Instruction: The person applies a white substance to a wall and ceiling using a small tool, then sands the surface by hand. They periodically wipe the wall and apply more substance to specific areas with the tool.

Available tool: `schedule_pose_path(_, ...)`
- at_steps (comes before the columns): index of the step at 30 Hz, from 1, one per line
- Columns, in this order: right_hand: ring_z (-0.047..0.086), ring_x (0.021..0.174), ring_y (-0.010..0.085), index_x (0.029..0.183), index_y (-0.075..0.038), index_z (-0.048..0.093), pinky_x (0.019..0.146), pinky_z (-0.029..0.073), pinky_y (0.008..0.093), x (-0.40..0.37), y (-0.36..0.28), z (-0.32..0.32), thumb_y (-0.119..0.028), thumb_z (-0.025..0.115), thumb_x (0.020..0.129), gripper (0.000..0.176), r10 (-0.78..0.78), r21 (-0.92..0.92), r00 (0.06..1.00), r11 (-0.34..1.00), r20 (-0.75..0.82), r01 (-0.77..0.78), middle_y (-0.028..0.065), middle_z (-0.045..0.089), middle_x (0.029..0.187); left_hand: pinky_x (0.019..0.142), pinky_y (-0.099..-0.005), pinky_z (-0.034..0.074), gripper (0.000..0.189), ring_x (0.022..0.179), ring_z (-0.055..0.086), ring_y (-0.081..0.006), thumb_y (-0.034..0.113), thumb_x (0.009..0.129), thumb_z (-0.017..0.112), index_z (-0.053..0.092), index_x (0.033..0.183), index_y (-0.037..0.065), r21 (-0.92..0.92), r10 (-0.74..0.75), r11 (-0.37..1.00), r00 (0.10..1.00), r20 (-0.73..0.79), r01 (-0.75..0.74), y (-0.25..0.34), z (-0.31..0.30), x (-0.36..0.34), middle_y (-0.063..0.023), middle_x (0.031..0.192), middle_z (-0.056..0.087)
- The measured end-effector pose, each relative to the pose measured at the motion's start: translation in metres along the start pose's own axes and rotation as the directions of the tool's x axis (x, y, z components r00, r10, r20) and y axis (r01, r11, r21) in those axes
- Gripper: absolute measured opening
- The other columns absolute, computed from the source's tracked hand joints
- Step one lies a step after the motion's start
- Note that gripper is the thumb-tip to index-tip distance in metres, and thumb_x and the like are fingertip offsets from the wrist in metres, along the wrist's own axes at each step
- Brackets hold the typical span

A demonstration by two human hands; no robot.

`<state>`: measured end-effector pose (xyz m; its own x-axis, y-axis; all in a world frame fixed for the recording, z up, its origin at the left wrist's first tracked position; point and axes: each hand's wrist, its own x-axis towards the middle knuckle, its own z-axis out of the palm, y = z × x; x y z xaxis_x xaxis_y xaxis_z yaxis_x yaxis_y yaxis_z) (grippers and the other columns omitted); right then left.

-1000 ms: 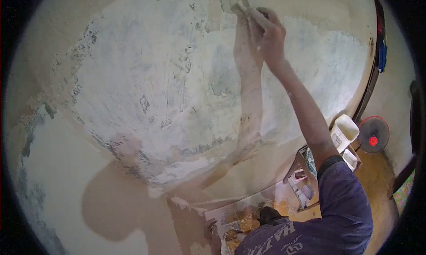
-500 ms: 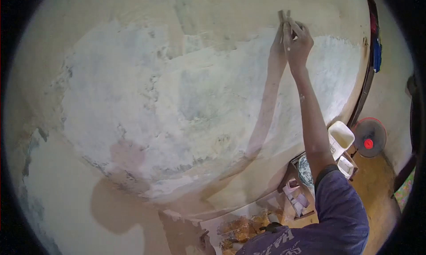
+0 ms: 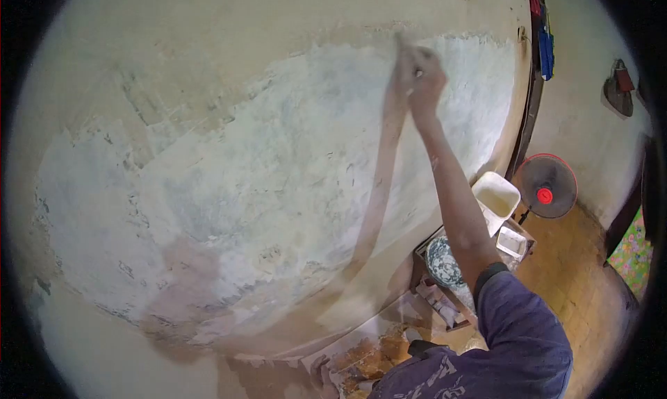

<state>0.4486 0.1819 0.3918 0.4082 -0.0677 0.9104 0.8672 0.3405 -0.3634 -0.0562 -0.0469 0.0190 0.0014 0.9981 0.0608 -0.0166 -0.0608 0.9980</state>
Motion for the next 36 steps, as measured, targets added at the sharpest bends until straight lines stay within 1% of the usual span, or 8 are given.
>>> schedule_pose_path(5,0.065,0.093,0.0256,0.115,-0.003,0.065,0.076,0.050,0.0367,-0.041,-0.025,0.007,-0.014,0.064,0.089,0.029,0.175,-0.035,0.984,0.984,-0.043,-0.176,0.0146,0.067,0.105,0.090,-0.0353,0.048,0.033,0.105,0.060,-0.0248,0.027,0.102,0.047,0.065,0.114,0.002,-0.021,-0.026,0.999,1.000,0.010,0.026,-0.001,0.029,0.001,-0.0127,0.115,0.065)
schedule_pose_path(6,0.062,0.102,0.0285,0.123,-0.004,0.061,0.085,0.048,0.0406,-0.082,0.002,0.027,-0.021,0.059,0.094,0.033,-0.230,-0.222,0.973,0.948,0.013,0.227,0.0157,0.064,0.111,0.089,-0.0351,0.049,0.034,0.105,0.060,-0.0247,0.028,0.102,0.047,0.065,0.114,0.002,-0.031,-0.030,0.999,0.999,0.014,0.030,0.001,0.036,0.002,-0.0128,0.115,0.065)
schedule_pose_path(10,0.055,0.122,0.0237,0.139,-0.008,0.045,0.103,0.043,0.0344,-0.115,-0.031,-0.003,-0.033,0.049,0.100,0.047,-0.180,0.102,0.362,0.969,0.915,0.225,0.0141,0.057,0.130,0.083,-0.0332,0.050,0.040,0.102,0.061,-0.0234,0.033,0.102,0.044,0.064,0.116,0.001,0.070,0.003,0.997,0.996,0.085,-0.009,0.017,0.061,0.009,-0.0134,0.118,0.065)
schedule_pose_path(15,0.058,0.109,0.0325,0.130,-0.003,0.057,0.091,0.047,0.0387,-0.119,0.092,-0.061,-0.009,0.060,0.085,0.045,0.104,-0.029,0.962,0.995,0.254,-0.100,0.0171,0.060,0.117,0.074,-0.0321,0.050,0.042,0.100,0.061,-0.0221,0.033,0.100,0.045,0.063,0.120,0.000,0.123,-0.007,0.992,0.999,0.051,0.001,0.021,0.064,0.001,-0.0142,0.120,0.064)
schedule_pose_path(19,0.063,0.093,0.0270,0.112,0.004,0.065,0.078,0.049,0.0360,-0.187,0.183,-0.113,-0.008,0.057,0.092,0.025,0.391,-0.211,0.911,0.887,-0.133,-0.411,0.0191,0.065,0.100,0.075,-0.0322,0.049,0.040,0.102,0.061,-0.0218,0.030,0.099,0.047,0.061,0.123,0.000,0.160,-0.007,0.987,1.000,-0.011,0.008,-0.007,0.055,-0.015,-0.0138,0.121,0.064)
schedule_pose_path(25,0.054,0.059,0.0113,0.086,0.001,0.068,0.056,0.044,0.0298,-0.369,0.133,-0.221,-0.022,0.066,0.089,0.023,0.891,-0.287,0.248,0.369,0.380,-0.884,0.0005,0.058,0.064,0.083,-0.0339,0.050,0.036,0.109,0.060,-0.0220,0.024,0.098,0.052,0.058,0.125,0.002,-0.042,-0.034,0.999,0.999,-0.042,0.032,-0.025,0.086,-0.017,-0.0118,0.125,0.063)
schedule_pose_path(30,0.053,0.061,0.0081,0.077,-0.007,0.068,0.057,0.044,0.0274,-0.456,0.005,-0.340,-0.027,0.066,0.093,0.025,0.661,-0.239,-0.026,0.233,0.750,-0.943,-0.0010,0.059,0.067,0.089,-0.0354,0.048,0.032,0.104,0.062,-0.0245,0.013,0.090,0.059,0.057,0.119,0.001,0.045,-0.072,0.997,0.988,0.135,0.066,-0.029,0.121,-0.005,-0.0132,0.121,0.061)
schedule_pose_path(36,0.061,0.070,0.0136,0.089,-0.001,0.069,0.066,0.049,0.0303,-0.482,-0.090,-0.426,-0.028,0.067,0.091,0.027,0.739,-0.529,-0.379,-0.036,0.557,-0.848,0.0057,0.065,0.076,0.095,-0.0346,0.044,0.040,0.110,0.057,-0.0234,0.017,0.091,0.060,0.054,0.126,-0.002,0.270,-0.101,0.952,0.680,0.727,-0.147,-0.058,0.150,-0.040,-0.0147,0.121,0.059)
